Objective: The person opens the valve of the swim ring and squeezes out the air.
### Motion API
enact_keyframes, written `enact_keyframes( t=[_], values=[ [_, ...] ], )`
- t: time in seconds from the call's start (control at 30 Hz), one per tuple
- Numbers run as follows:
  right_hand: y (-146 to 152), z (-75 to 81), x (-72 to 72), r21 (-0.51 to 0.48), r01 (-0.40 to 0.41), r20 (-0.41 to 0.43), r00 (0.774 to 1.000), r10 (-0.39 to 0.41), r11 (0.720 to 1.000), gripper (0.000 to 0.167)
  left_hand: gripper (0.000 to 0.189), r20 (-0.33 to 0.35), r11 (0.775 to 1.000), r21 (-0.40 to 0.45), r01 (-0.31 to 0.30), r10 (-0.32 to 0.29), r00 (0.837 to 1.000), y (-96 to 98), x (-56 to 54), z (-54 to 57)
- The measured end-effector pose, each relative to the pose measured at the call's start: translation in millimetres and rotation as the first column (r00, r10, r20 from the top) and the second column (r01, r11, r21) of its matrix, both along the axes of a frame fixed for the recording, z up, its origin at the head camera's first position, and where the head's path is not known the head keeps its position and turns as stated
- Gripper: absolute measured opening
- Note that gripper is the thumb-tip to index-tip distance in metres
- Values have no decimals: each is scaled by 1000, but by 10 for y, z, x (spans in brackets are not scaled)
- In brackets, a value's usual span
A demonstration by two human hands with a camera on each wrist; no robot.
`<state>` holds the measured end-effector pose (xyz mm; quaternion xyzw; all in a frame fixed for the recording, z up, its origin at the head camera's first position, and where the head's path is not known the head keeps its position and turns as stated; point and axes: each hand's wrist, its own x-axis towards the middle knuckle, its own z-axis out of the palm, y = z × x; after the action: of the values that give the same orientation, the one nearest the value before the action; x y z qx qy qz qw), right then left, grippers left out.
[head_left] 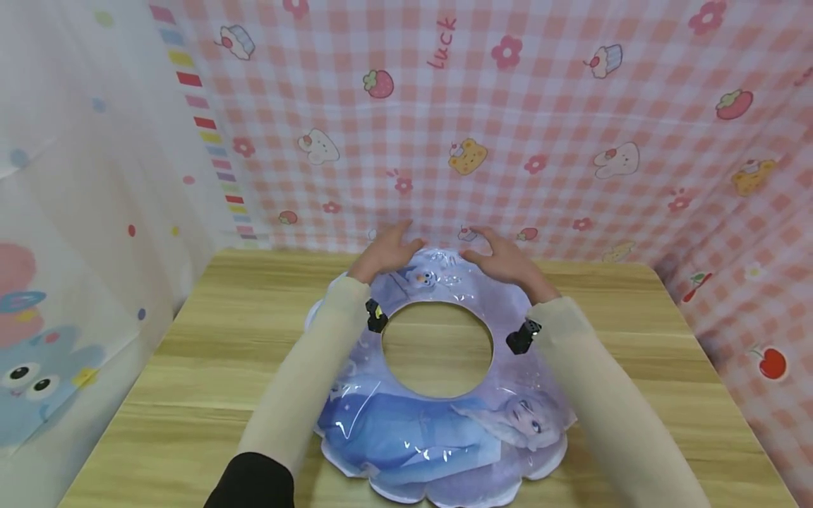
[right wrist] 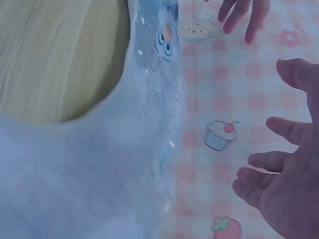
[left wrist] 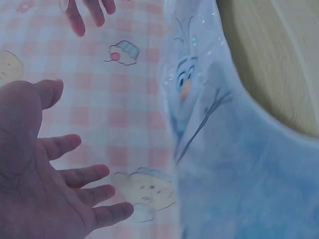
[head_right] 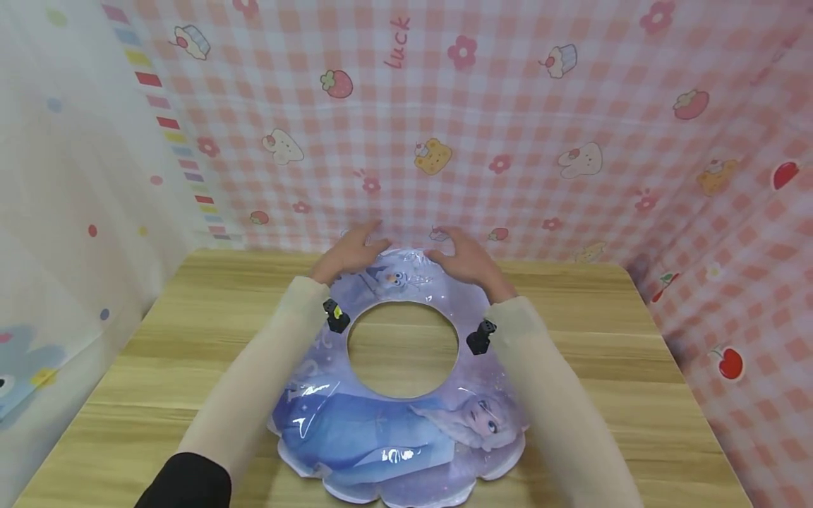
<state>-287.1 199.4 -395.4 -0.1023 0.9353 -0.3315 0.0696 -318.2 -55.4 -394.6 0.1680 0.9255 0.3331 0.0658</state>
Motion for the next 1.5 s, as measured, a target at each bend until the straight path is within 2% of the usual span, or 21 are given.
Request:
enact_keyframes(
  t=[0.13,0.23,0.43,0.57,0.7,0.93,1.03,1.2,1.4,1.5],
  values=[
    [147,81,106,43,-32,-17,999,33,999,76,70,-33,998,-30,57,-58,998,-104,84,90],
    [256,116,212,57,-59,-43,997,62,997,75,71,-76,992,-72,103,-109,991,-212,119,109],
    [467,68,402,99,-135,-75,987,143,986,71,72,-122,981,-115,160,-173,977,-476,258,139],
    [576,13,555,132,-179,-71,979,190,975,72,72,-124,975,-128,183,-199,972,-673,391,107],
    [676,-80,751,166,-196,-61,976,208,967,73,74,-93,963,-185,196,-216,972,-867,565,-4],
    [834,-404,1050,249,-185,-95,972,214,951,75,81,-15,947,-236,217,-227,974,-1148,902,-319],
    [849,-532,1118,276,-194,-118,965,233,942,76,80,-34,943,-244,227,-242,970,-1199,997,-441],
    [824,-660,1176,324,-198,-138,957,254,925,82,76,-81,942,-263,210,-239,968,-1202,1075,-605],
    [782,-791,1209,388,-179,-128,961,246,904,93,77,-17,922,-343,177,-195,981,-1182,1102,-761],
    [772,-852,1207,411,-178,-118,962,245,894,94,77,-17,912,-371,173,-193,981,-1178,1097,-817]
  ],
)
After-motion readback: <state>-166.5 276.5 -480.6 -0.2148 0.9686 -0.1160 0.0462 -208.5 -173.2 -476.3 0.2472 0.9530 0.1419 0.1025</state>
